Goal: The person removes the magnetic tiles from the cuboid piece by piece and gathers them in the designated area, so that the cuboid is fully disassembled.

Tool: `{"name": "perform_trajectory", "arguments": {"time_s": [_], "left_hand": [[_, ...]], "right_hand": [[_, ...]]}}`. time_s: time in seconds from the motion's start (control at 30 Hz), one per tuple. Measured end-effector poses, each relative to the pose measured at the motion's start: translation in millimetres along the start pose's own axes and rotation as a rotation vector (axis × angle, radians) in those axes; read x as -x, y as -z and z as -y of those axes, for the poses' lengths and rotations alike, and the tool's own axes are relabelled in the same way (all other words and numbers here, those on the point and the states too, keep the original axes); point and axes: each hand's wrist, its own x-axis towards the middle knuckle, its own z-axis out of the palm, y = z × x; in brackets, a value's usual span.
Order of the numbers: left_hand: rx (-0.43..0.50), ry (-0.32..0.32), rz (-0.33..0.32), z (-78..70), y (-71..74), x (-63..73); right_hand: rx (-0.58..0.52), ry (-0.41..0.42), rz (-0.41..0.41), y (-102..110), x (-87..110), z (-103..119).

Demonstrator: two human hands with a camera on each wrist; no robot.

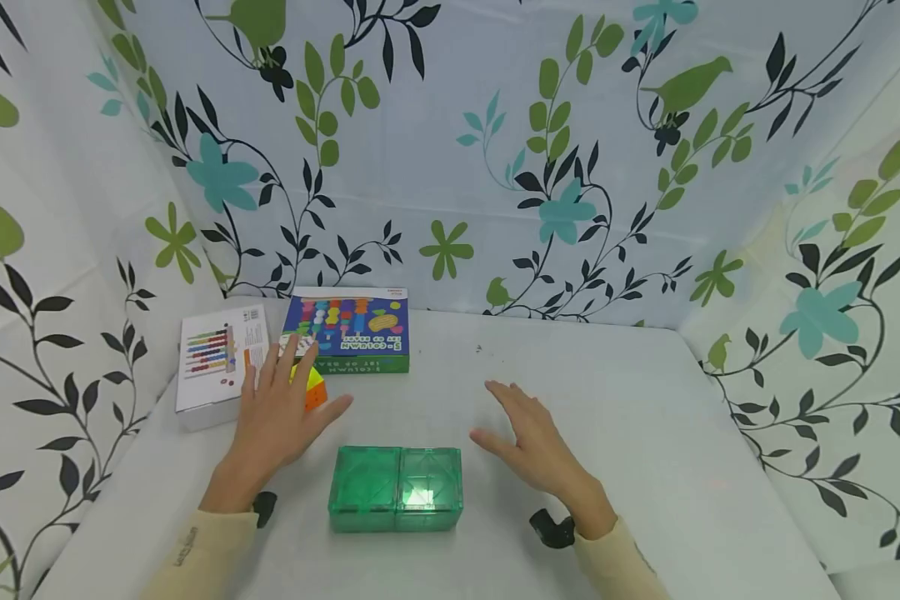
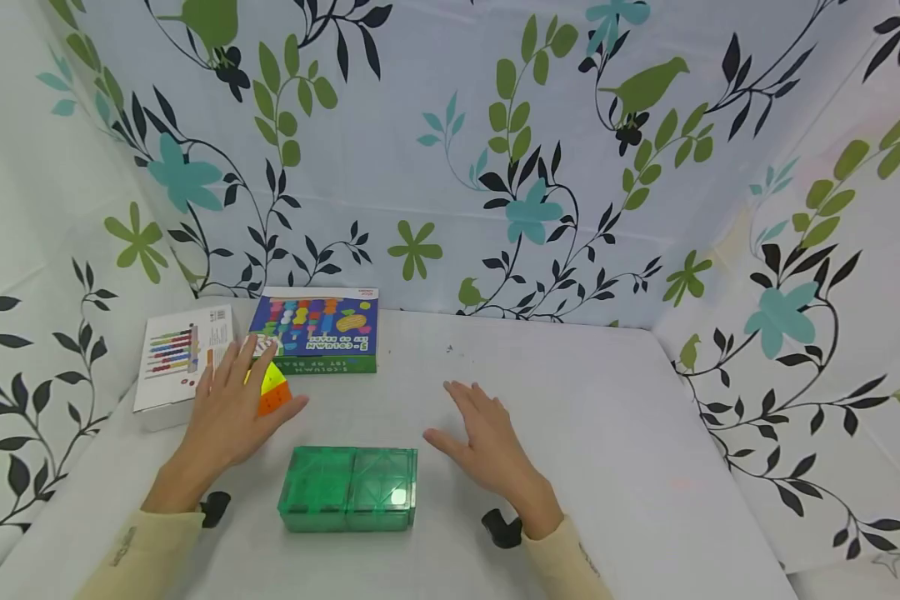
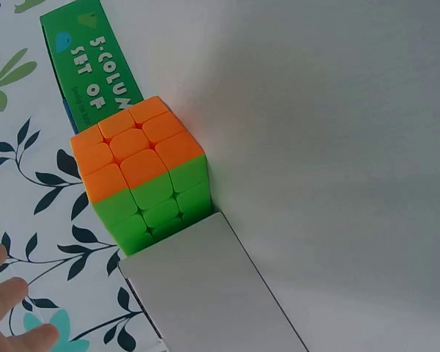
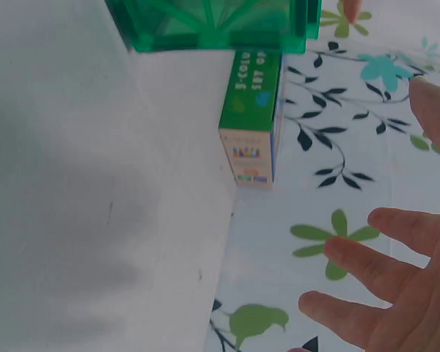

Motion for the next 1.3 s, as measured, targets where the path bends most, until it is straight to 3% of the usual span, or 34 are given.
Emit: {"name": "perform_trajectory", "arguments": {"time_s": [0.17,0.33,0.43,0.5,0.67,0.8,1.3], "left_hand": [[0.057,-0.065,-0.022,-0.5,-0.7,11.2],[0.207,-0.237,-0.047,-6.9,-3.7,32.4],[0.258,-0.321,0.002,-13.8,-6.8,44.0],[0.276,-0.344,0.061,-19.4,-8.9,49.3],[0.317,-0.326,0.229,-31.7,-14.9,52.4],[0.300,-0.337,0.310,-35.8,-20.9,50.6],[0.287,-0.350,0.321,-37.7,-23.0,52.6]], "right_hand": [[-0.021,0.047,0.072,0.9,5.5,16.5],[-0.036,0.133,0.170,-5.1,8.5,30.7],[-0.039,0.193,0.232,-11.8,8.7,38.1],[-0.021,0.218,0.249,-16.3,8.5,41.8],[0.060,0.267,0.247,-25.5,6.1,46.7],[0.114,0.288,0.242,-28.1,4.8,49.8],[0.127,0.349,0.179,-30.2,1.4,52.6]]}}
